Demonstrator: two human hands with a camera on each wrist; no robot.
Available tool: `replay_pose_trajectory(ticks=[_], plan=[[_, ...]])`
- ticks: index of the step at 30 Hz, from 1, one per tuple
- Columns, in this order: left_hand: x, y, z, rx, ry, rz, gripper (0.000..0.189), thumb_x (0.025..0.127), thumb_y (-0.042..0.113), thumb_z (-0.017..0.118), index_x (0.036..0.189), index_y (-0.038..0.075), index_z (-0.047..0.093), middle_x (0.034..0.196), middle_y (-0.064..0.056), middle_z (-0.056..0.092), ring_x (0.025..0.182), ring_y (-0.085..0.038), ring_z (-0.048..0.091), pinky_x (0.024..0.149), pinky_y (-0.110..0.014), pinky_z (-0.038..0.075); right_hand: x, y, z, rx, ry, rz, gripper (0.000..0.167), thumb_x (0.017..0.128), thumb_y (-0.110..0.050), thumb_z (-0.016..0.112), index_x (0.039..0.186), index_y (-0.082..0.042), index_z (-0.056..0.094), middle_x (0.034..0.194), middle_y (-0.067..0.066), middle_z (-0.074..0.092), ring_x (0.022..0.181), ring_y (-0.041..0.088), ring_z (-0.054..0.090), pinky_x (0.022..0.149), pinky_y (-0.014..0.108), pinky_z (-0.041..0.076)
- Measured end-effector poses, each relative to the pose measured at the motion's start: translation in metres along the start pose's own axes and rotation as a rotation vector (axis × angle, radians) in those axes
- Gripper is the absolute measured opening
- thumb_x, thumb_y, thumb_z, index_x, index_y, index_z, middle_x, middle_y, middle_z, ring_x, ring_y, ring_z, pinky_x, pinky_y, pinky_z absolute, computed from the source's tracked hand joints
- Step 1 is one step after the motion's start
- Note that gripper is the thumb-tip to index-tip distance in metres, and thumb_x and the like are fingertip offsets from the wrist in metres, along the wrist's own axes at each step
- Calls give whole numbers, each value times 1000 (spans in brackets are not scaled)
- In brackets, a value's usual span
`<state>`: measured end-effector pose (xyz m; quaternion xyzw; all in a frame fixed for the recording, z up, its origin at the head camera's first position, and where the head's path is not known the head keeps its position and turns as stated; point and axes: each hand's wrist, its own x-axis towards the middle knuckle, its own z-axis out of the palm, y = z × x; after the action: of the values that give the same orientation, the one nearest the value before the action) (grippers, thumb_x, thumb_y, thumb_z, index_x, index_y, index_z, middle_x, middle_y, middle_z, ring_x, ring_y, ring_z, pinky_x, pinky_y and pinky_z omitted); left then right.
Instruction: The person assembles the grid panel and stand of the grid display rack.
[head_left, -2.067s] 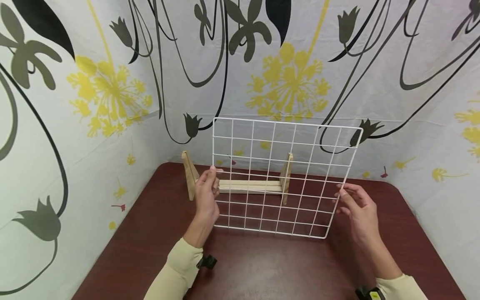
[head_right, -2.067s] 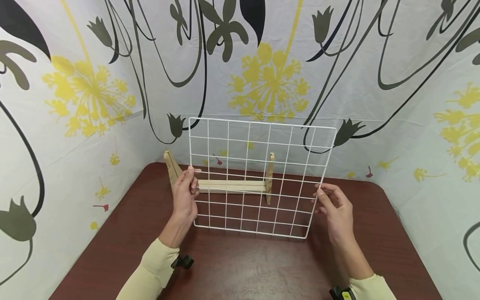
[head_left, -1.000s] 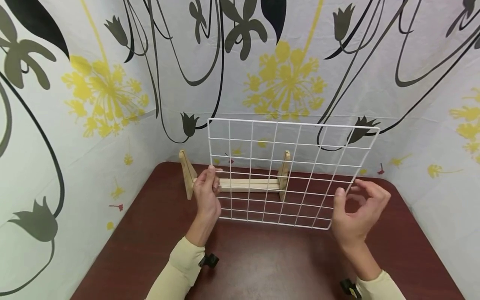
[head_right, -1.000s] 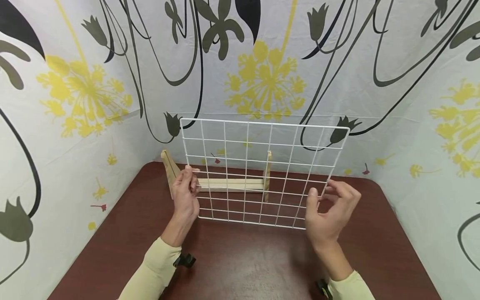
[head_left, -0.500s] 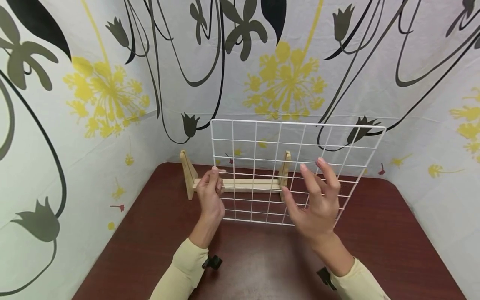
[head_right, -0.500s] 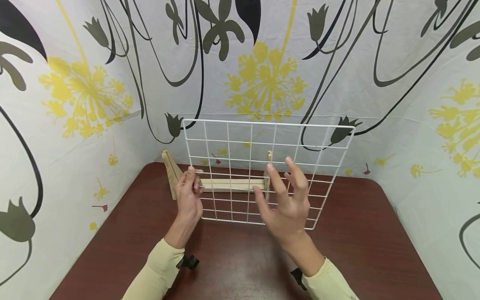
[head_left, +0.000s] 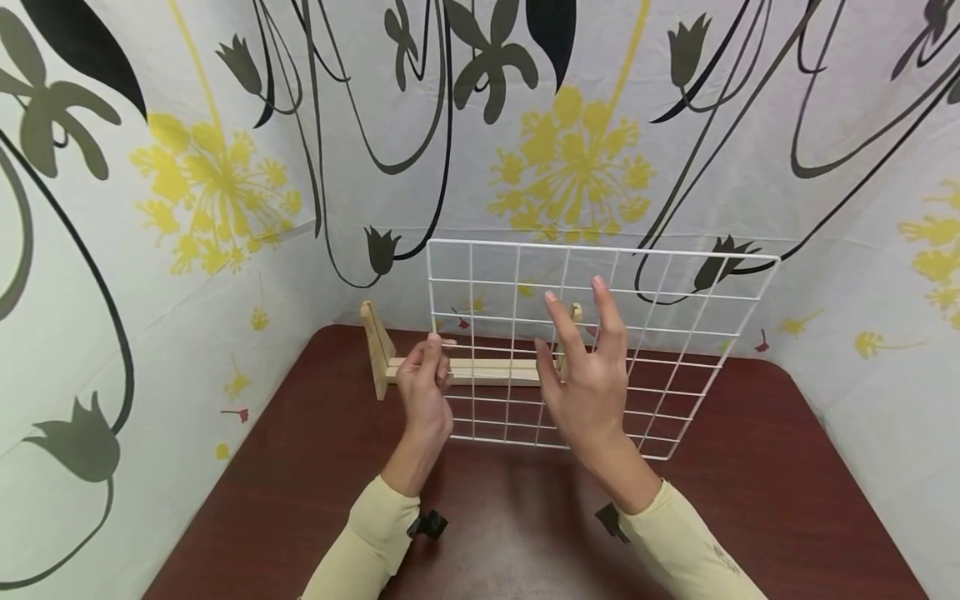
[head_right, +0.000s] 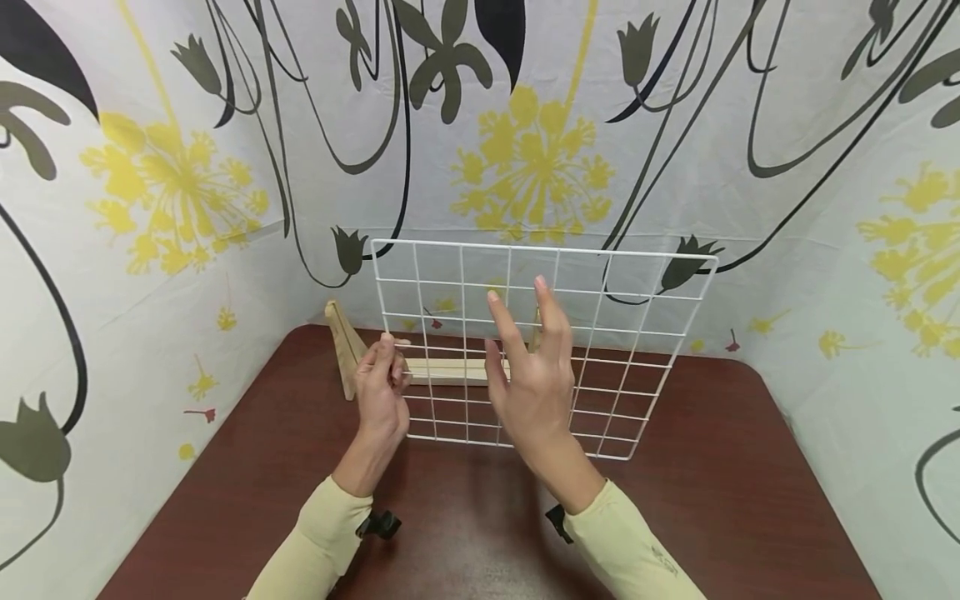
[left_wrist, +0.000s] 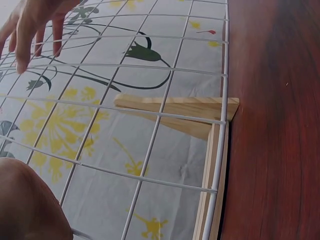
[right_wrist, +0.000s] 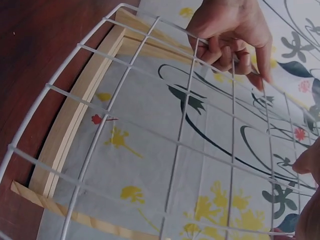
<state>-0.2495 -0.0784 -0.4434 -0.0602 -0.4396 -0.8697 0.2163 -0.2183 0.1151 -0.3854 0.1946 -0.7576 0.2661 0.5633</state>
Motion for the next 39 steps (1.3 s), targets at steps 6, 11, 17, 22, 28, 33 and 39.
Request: replay_pose_trajectory(ticks=[6,11,17,22,28,33,39], plan=[[0,-1,-2,-15,1,-1,29,106,29,67,87,9,77,57,10,41,52,-4,30,56,-34,10,2,1,12,19,47,-8,65,87,2,74,146,-21,64,160,22,44,128,45,52,96,52,46],[-2,-1,-3,-20,-5,-2,27,106,30,67,86,15,78,58,9,41,53,-5,29,55,-33,10,3,2,17,33,72,11,59,90,3,70,144,-20,65,155,22,46,118,46,52,93,52,45],[-4,-4,-3,-15,-6,0,26,106,28,66,86,15,78,57,9,43,52,-4,32,51,-25,16,6,4,22,35,133,42,57,88,4,71,139,-20,69,148,20,51,108,45,54,87,49,45],[-6,-6,-4,-17,-24,16,26,106,29,66,87,15,77,57,10,43,51,-5,30,50,-24,16,7,6,24,55,168,65,58,83,6,73,136,-19,71,142,19,54,102,42,54,88,52,44],[-7,-7,-6,-22,-67,36,28,108,26,62,89,13,76,58,9,42,51,-9,25,51,-28,13,7,6,27,94,198,88,54,83,6,73,131,-18,73,137,20,56,104,40,53,89,50,44],[-5,-6,-10,-13,-106,48,35,111,28,53,90,13,77,59,6,45,53,-9,29,52,-31,13,4,7,27,131,195,87,50,86,7,73,130,-17,73,136,21,53,109,42,52,88,44,45],[-2,-6,-17,86,-181,94,44,112,26,46,98,-6,73,64,1,52,56,-13,35,52,-32,18,1,9,28,152,185,86,49,88,6,73,132,-17,72,137,23,51,113,41,51,88,42,45]])
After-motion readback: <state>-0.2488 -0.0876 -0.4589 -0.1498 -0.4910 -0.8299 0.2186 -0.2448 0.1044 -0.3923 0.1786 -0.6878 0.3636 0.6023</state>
